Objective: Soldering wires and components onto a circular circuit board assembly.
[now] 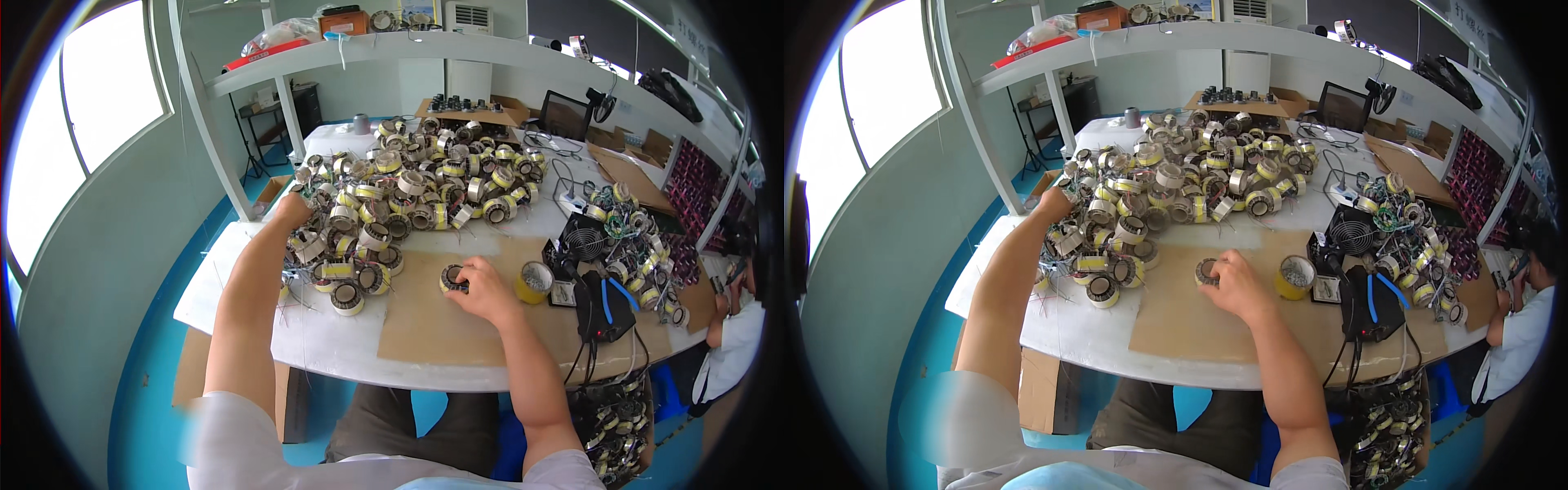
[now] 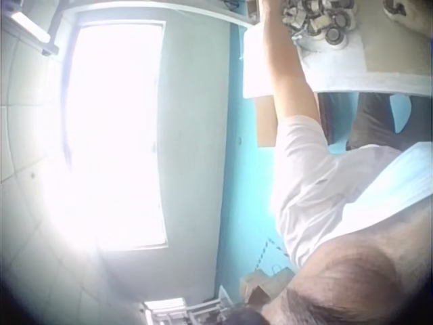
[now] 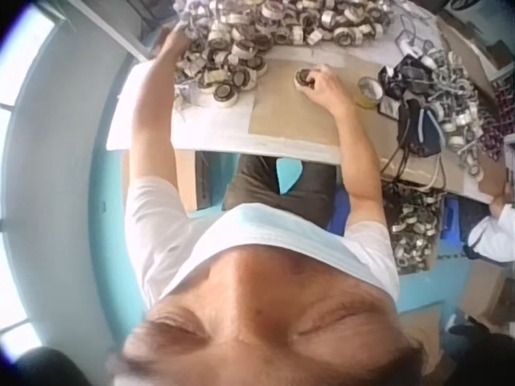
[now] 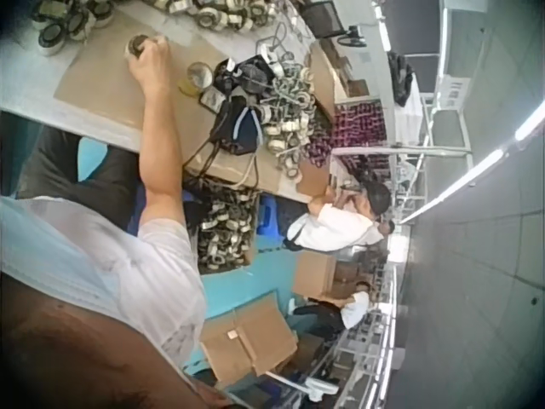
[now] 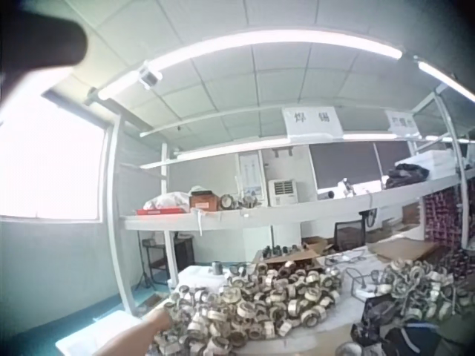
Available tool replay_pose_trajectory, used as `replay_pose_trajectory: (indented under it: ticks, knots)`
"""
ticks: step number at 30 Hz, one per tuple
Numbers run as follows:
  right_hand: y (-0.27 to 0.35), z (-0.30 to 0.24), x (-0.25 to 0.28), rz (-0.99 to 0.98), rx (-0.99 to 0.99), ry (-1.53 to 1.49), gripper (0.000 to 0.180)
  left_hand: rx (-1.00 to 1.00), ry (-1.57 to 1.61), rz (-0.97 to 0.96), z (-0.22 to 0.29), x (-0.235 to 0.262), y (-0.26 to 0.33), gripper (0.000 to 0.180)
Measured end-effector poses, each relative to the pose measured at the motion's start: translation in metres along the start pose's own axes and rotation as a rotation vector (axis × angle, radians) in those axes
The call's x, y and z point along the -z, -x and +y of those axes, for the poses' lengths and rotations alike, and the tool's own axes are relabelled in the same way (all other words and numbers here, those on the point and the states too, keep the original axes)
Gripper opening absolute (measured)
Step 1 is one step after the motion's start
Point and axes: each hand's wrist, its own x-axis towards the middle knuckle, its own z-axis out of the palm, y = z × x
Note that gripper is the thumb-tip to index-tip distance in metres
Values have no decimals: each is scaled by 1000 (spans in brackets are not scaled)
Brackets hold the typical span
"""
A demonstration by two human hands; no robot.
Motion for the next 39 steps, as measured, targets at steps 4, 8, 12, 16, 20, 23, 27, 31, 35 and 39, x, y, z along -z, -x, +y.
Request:
replay_pose_trajectory:
  ticks: [4, 8, 12, 16, 20, 23, 27, 31, 35, 39]
  knots:
    - [8, 18, 8, -32, -80, 45, 39, 67, 168, -23, 69, 36, 0, 38]
    - [2, 1, 3, -42, -52, 20, 39, 183, 643, 495, 20, 98, 28, 35]
    - [6, 5, 10, -70, -70, 47, 39, -130, 967, 643, 49, 133, 58, 44]
    - [8, 8, 8, -50, -77, 37, 39, -9, 1345, 274, 65, 163, 93, 53]
    - [7, 10, 11, -72, -87, 53, 39, -8, 1096, 301, 74, 170, 97, 37]
    - [7, 15, 9, -77, -72, 55, 39, 10, 658, 340, 78, 152, 94, 30]
    - [9, 8, 14, -73, -59, 84, 33, 205, 449, 126, 73, 125, 78, 49]
    - [6, 15, 14, -83, -25, 93, 33, 186, 560, 66, 55, 75, 59, 35]
    - [6, 22, 9, -92, -51, 84, 35, 142, 464, -60, 68, 59, 53, 39]
    - [6, 11, 14, -103, -88, 50, 38, 145, 608, -105, 50, 35, 31, 24]
